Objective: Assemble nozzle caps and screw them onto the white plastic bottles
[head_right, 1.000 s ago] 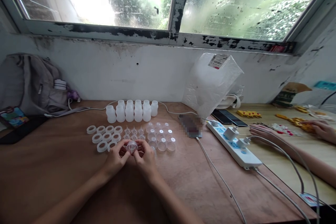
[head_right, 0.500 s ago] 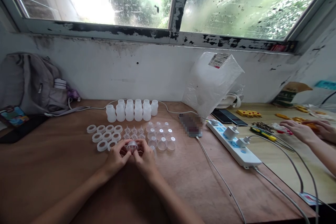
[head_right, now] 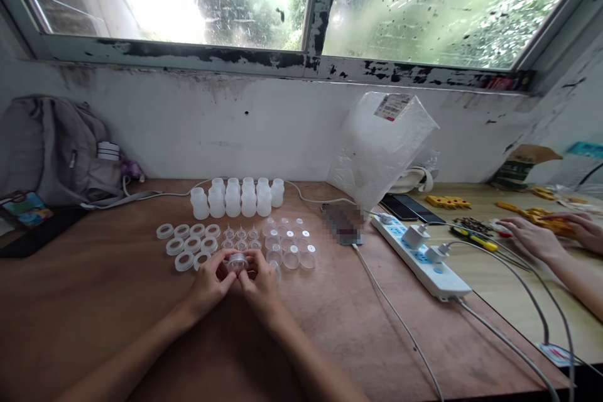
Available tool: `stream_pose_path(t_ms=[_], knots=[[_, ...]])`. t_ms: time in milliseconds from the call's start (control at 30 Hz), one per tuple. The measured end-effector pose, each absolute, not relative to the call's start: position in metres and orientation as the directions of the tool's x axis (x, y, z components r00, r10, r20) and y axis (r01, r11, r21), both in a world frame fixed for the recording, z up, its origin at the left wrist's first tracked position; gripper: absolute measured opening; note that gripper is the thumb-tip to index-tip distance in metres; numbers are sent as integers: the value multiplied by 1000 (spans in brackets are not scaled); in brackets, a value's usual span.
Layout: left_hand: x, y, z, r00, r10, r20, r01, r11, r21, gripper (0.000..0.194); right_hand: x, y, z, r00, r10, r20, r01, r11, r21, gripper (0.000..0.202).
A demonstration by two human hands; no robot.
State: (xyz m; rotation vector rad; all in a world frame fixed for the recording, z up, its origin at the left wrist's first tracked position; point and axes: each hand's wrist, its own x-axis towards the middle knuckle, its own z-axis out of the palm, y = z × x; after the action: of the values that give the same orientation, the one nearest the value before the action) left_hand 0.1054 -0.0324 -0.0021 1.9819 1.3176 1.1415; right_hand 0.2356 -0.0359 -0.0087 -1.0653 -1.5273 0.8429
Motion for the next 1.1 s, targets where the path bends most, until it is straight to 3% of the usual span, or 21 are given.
stream_pose_path(t_ms=[367, 933, 1100], knots=[[107, -35, 0, 148, 938, 312, 500, -343, 795, 26, 234, -36, -14, -65, 944, 323, 175, 329, -928, 16], [109, -37, -1, 137, 937, 320, 509, -344, 789, 22, 234, -37, -13, -4, 931, 364, 321, 346, -882, 15], [107, -35, 0, 106, 949, 297, 480, -311, 820, 26, 234, -38, -11, -51, 947, 316, 251, 319, -914, 16]])
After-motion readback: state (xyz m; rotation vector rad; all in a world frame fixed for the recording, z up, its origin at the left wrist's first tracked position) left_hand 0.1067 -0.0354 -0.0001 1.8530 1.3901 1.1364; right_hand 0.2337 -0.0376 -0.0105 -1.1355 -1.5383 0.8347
